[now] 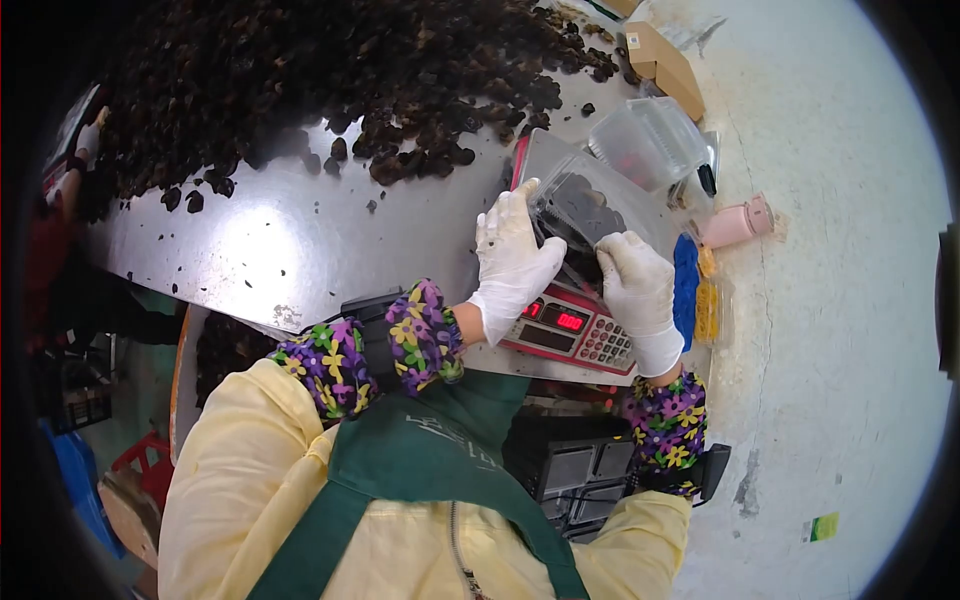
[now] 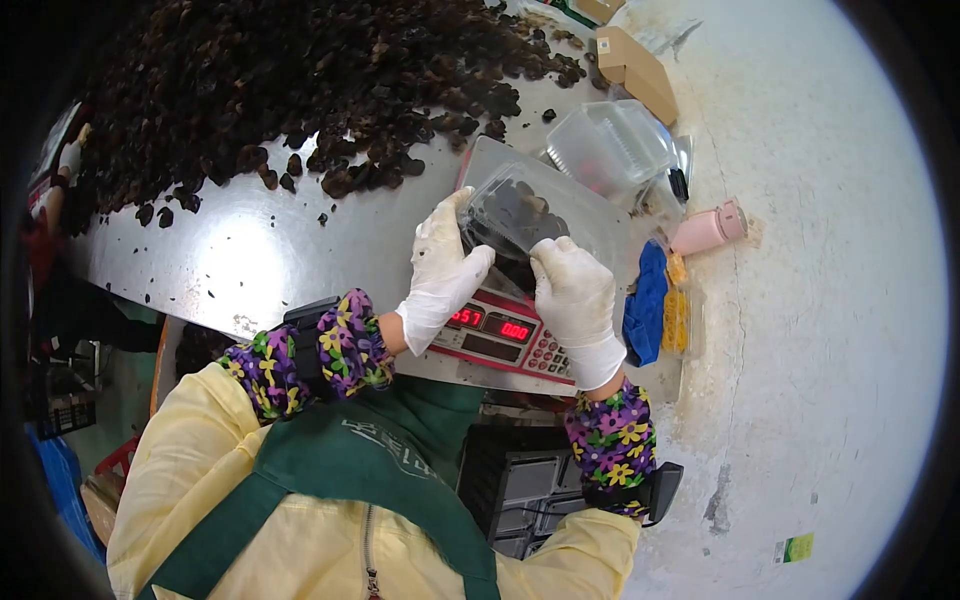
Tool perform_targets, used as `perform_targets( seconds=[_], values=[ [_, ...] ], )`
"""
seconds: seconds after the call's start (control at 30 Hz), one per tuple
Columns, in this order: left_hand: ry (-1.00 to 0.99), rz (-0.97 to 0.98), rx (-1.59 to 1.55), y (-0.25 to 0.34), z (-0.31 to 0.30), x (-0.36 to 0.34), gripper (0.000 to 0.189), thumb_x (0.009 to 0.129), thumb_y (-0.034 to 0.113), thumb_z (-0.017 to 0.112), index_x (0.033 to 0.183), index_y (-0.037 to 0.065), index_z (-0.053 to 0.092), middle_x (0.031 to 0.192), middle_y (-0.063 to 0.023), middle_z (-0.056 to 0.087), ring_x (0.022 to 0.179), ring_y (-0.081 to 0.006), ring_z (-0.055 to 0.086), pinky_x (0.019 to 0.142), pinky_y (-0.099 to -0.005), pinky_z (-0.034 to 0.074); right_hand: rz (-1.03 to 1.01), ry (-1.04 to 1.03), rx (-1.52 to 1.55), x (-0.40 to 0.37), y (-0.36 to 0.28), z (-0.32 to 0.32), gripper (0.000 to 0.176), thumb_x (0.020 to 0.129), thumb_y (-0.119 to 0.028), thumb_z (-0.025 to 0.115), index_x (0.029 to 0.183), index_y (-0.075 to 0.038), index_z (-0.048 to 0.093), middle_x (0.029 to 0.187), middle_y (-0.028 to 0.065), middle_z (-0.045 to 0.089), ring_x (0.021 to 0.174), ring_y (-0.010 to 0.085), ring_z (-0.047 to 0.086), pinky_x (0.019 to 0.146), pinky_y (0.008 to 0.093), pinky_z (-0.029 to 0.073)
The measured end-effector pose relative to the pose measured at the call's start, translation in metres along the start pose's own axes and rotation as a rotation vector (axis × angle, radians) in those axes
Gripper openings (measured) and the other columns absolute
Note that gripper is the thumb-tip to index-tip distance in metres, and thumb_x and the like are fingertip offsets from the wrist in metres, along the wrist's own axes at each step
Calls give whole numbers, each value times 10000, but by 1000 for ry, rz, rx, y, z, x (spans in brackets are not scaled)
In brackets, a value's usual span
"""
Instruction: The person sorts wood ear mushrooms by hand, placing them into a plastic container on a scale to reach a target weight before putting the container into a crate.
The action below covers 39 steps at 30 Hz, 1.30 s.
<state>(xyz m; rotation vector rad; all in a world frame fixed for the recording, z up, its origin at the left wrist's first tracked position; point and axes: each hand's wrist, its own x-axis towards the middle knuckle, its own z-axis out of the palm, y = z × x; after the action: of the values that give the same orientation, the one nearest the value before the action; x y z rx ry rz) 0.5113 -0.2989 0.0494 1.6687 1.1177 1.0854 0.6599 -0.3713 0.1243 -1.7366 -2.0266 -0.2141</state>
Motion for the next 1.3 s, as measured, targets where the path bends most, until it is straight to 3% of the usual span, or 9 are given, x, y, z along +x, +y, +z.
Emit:
perform_targets(
  seconds=[0.13,0.27,0.4,0.47,0.53,0.6,0.8,1.07,1.3],
  values=[
    [68,-24,30,-4,4,1,708,750,181,625,1420,46,440,1285,-176,546,1251,-372,476,1115,-465,301,17,-5,105,7,11,-5,77,855,-46,675,925,-76,661,867,133,660,834,349,658,730,393,526],
    [87,-80,-62,-4,5,0,706,763,198,640,1422,45,440,1251,-176,577,1264,-365,481,1110,-466,306,374,-13,320,18,59,-37,105,914,-94,675,990,-24,692,913,130,700,844,279,682,762,338,527],
    [71,-46,24,4,0,-2,734,781,234,666,1447,41,425,1262,-177,575,1255,-359,489,1104,-464,310,213,208,234,31,46,-40,151,910,-85,667,1053,-41,693,965,112,702,912,283,665,830,357,512],
    [37,-48,37,3,-3,-3,774,791,267,688,1473,37,405,1277,-181,572,1249,-358,491,1098,-463,313,-35,483,-486,43,16,-51,231,902,-87,667,1132,-74,683,1011,98,691,991,279,639,904,397,479],
    [46,-18,27,-3,0,-3,805,791,296,705,1487,38,393,1285,-179,569,1247,-359,490,1096,-462,313,-82,518,-431,46,1,-41,258,895,-116,674,1153,-122,672,1015,58,678,1013,280,610,924,428,448],
    [68,25,31,-4,-1,-5,783,801,305,716,1471,31,416,1282,-181,574,1231,-368,501,1086,-467,335,-23,274,-302,50,-19,-22,167,890,-162,692,1054,-128,689,947,50,675,938,282,623,854,425,470],
    [2,-33,-66,-1,-11,-5,708,852,203,711,1483,42,434,1384,-178,559,1277,-340,510,1123,-426,370,455,-129,-89,80,-5,29,230,860,-349,713,855,-119,729,836,75,699,864,299,663,777,430,521],
    [25,76,-109,-1,-31,3,526,843,141,696,1350,69,572,1310,-149,591,1255,-338,522,1105,-411,388,648,1,651,59,36,12,251,929,-234,704,951,14,737,784,38,696,738,113,589,713,278,469],
    [98,362,-81,23,-39,11,506,827,25,715,1318,79,603,1265,-120,605,1179,-280,572,1018,-376,459,788,-9,811,34,17,-11,264,957,-312,717,902,-54,735,741,-23,641,660,44,489,612,216,380]
  ],
)
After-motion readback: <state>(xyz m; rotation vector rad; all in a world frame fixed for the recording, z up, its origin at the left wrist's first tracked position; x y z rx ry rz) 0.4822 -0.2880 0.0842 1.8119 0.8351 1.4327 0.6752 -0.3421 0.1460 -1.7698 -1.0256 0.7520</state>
